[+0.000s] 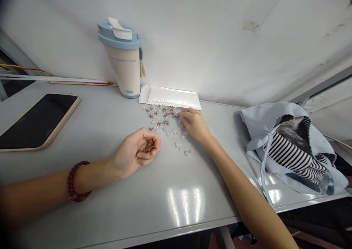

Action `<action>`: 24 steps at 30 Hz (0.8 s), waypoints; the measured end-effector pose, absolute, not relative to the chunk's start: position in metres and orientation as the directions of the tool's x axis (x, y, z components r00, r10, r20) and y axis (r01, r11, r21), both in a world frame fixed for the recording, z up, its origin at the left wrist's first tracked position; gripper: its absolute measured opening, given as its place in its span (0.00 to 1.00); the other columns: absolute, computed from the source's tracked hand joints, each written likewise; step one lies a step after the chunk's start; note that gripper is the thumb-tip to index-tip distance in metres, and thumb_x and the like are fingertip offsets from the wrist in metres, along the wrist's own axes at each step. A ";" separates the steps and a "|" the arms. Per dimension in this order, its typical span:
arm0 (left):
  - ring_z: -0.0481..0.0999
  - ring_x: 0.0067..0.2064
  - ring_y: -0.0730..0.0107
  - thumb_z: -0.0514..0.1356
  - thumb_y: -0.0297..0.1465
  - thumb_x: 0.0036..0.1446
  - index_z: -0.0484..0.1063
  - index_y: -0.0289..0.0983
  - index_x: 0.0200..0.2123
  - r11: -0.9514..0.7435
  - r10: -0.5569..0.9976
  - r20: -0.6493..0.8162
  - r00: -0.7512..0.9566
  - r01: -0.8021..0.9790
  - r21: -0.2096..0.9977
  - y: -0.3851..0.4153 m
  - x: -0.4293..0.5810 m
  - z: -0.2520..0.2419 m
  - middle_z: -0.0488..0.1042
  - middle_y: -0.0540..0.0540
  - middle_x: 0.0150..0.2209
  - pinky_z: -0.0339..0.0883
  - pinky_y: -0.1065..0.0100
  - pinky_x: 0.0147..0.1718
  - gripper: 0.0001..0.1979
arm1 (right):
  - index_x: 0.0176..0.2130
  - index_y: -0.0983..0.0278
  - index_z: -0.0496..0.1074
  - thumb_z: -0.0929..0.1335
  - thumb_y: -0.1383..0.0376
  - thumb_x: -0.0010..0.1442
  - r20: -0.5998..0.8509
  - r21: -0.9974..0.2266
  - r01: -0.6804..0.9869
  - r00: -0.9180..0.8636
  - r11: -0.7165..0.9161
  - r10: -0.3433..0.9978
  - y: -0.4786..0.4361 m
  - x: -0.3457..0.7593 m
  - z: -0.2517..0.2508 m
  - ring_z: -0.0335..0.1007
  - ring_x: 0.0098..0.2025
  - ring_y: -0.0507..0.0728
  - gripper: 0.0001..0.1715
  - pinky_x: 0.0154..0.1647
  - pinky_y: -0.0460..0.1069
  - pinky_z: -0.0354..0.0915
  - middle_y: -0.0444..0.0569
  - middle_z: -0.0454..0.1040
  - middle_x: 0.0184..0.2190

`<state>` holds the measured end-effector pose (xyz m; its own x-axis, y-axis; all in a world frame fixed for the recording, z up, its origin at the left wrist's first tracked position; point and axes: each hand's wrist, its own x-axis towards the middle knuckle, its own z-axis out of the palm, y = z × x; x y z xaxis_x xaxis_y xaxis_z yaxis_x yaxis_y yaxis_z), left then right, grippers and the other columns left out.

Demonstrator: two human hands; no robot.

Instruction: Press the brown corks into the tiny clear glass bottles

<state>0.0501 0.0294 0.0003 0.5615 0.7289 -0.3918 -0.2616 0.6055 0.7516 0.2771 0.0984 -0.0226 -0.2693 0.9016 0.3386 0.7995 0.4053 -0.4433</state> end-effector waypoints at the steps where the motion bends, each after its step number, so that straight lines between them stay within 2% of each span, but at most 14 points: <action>1: 0.46 0.16 0.85 0.49 0.29 0.55 0.65 0.33 0.19 0.610 0.727 -0.404 0.555 -0.252 0.751 0.030 0.051 0.000 0.62 0.50 0.20 0.39 0.75 0.16 0.14 | 0.39 0.63 0.79 0.66 0.68 0.59 0.328 -0.442 0.807 -0.261 0.392 0.908 0.099 0.277 -0.023 0.74 0.40 0.59 0.12 0.41 0.55 0.70 0.54 0.79 0.41; 5: 0.47 0.16 0.85 0.50 0.33 0.61 0.66 0.33 0.22 0.610 0.735 -0.426 0.528 -0.239 0.756 0.030 0.053 -0.001 0.62 0.51 0.21 0.40 0.75 0.15 0.17 | 0.36 0.64 0.77 0.68 0.68 0.57 0.351 -0.507 0.772 -0.222 0.384 0.910 0.082 0.267 -0.010 0.72 0.33 0.56 0.07 0.37 0.53 0.70 0.51 0.77 0.34; 7: 0.47 0.16 0.85 0.51 0.38 0.64 0.67 0.34 0.24 0.606 0.736 -0.432 0.521 -0.222 0.764 0.030 0.055 -0.002 0.62 0.51 0.21 0.40 0.75 0.15 0.19 | 0.37 0.64 0.75 0.69 0.66 0.58 0.348 -0.615 0.666 -0.251 0.422 0.903 0.066 0.256 0.001 0.72 0.33 0.55 0.06 0.37 0.52 0.70 0.49 0.77 0.33; 9: 0.46 0.16 0.85 0.51 0.40 0.65 0.65 0.35 0.24 0.595 0.739 -0.429 0.520 -0.205 0.777 0.030 0.056 -0.002 0.61 0.52 0.21 0.40 0.75 0.15 0.20 | 0.38 0.63 0.75 0.70 0.65 0.58 0.294 -0.705 0.546 -0.356 0.453 0.887 0.048 0.244 0.012 0.72 0.32 0.53 0.06 0.38 0.51 0.71 0.48 0.77 0.34; 13: 0.43 0.16 0.85 0.50 0.32 0.65 0.57 0.36 0.20 0.570 0.749 -0.408 0.522 -0.192 0.799 0.027 0.056 0.000 0.53 0.55 0.19 0.38 0.76 0.15 0.19 | 0.36 0.63 0.76 0.70 0.66 0.58 0.201 -0.809 0.429 -0.442 0.403 0.874 0.029 0.232 0.021 0.72 0.33 0.53 0.04 0.36 0.50 0.72 0.47 0.77 0.33; 16: 0.44 0.16 0.85 0.52 0.26 0.60 0.54 0.36 0.18 0.573 0.758 -0.421 0.499 -0.201 0.794 0.027 0.055 0.000 0.51 0.56 0.18 0.37 0.76 0.16 0.18 | 0.32 0.63 0.75 0.72 0.65 0.54 0.177 -0.839 0.444 -0.323 0.314 0.930 0.037 0.244 0.019 0.70 0.29 0.52 0.03 0.32 0.49 0.70 0.46 0.75 0.28; 19: 0.44 0.17 0.85 0.52 0.24 0.53 0.54 0.36 0.17 0.581 0.753 -0.414 0.511 -0.223 0.782 0.028 0.054 0.000 0.51 0.55 0.18 0.37 0.75 0.16 0.15 | 0.31 0.64 0.74 0.71 0.64 0.54 0.199 -0.787 0.562 -0.157 0.253 0.967 0.057 0.265 0.012 0.70 0.29 0.53 0.05 0.32 0.50 0.68 0.46 0.75 0.28; 22: 0.44 0.17 0.85 0.51 0.25 0.50 0.57 0.35 0.17 0.597 0.737 -0.401 0.544 -0.247 0.764 0.030 0.052 0.000 0.55 0.53 0.19 0.37 0.75 0.16 0.12 | 0.32 0.64 0.75 0.70 0.63 0.54 0.193 -0.609 0.745 -0.195 0.274 0.962 0.074 0.275 0.007 0.72 0.35 0.56 0.06 0.35 0.52 0.67 0.50 0.78 0.34; 24: 0.44 0.17 0.84 0.50 0.26 0.51 0.59 0.35 0.18 0.607 0.726 -0.390 0.566 -0.263 0.750 0.031 0.052 0.000 0.57 0.52 0.20 0.38 0.75 0.15 0.11 | 0.36 0.64 0.76 0.69 0.62 0.56 0.232 -0.511 0.800 -0.224 0.315 0.947 0.082 0.269 0.008 0.72 0.38 0.58 0.09 0.36 0.52 0.66 0.52 0.78 0.38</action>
<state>0.0517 0.0314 -0.0001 0.5657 0.7264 -0.3902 -0.2629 0.6074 0.7496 0.2693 0.0817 0.0082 -0.2244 0.9465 0.2317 0.8002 0.3147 -0.5106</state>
